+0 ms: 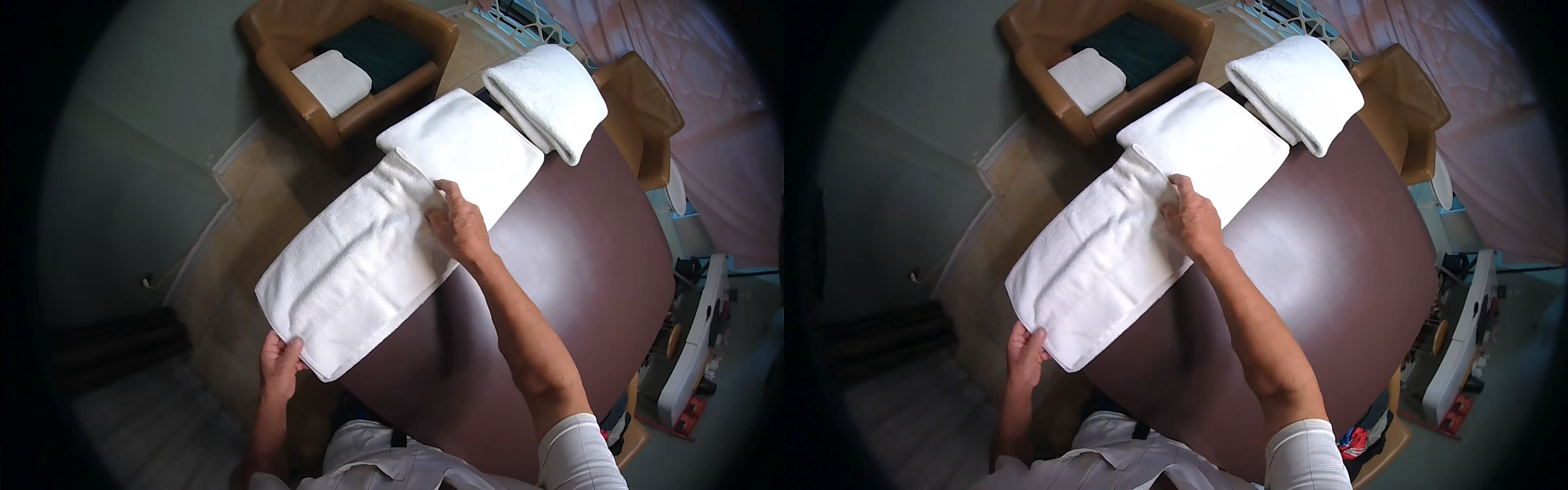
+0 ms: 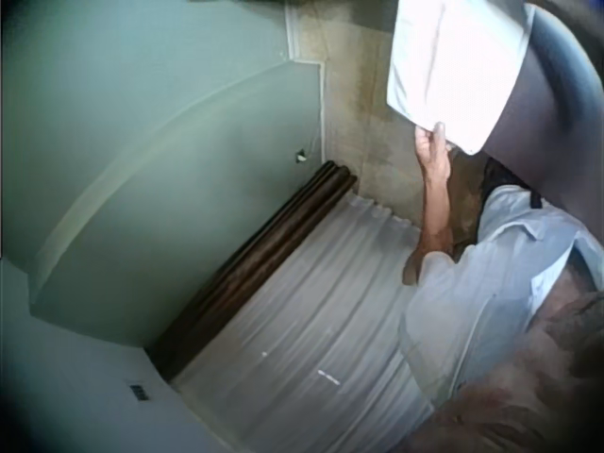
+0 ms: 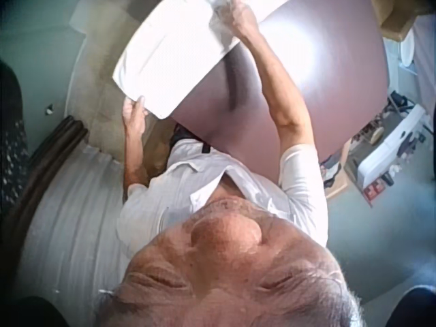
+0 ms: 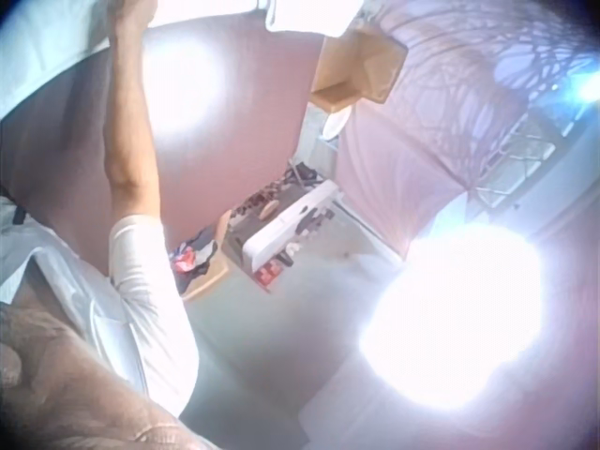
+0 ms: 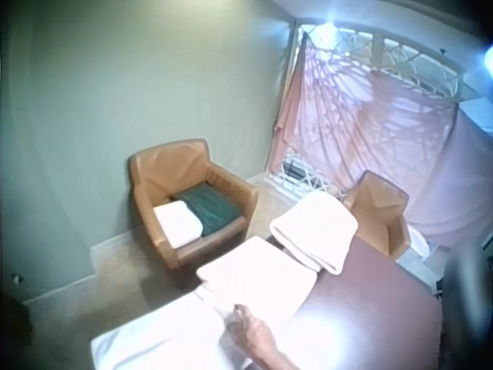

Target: The person folds multiple white towels on a table, smoothing and aligning each one before stacking them. Towels are handled one at a time and placed in a neat pile on the table.

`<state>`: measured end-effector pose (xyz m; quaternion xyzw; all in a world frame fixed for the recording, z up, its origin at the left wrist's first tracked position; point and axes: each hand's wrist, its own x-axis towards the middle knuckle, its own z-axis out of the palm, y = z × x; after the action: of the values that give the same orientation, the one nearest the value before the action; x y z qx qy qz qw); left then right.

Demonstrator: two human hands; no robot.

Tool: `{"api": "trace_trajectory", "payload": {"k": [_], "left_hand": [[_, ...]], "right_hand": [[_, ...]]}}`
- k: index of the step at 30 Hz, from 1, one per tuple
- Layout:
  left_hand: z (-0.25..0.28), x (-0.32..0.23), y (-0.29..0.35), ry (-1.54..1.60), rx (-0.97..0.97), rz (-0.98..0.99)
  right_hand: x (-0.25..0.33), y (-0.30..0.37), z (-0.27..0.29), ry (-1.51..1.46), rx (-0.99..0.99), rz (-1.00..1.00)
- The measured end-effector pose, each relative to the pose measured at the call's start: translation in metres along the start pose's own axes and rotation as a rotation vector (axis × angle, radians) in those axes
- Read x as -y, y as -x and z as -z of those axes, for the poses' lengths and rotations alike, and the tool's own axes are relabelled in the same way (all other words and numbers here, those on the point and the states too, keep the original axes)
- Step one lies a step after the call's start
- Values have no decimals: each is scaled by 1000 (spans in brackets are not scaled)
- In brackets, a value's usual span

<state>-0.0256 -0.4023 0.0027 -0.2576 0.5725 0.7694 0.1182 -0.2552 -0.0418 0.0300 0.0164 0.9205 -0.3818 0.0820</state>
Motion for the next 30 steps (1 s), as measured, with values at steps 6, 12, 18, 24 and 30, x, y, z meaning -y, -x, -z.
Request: {"api": "trace_trajectory", "payload": {"k": [6,12,18,24,30], "left_hand": [[7,7,13,-9,-52,-34],[6,19,14,-2,-78,-26],[22,35,14,-80,-39,-46],[17,44,22,-157,-106,26],[7,60,-17,236,-102,108]], "right_hand": [[4,-2,7,-87,9,-109],[-5,-3,-12,-42,8,-84],[7,9,-6,129,-17,-128],[-16,48,-14,216,-207,32],[-37,65,-34,122,-255,-43]]}}
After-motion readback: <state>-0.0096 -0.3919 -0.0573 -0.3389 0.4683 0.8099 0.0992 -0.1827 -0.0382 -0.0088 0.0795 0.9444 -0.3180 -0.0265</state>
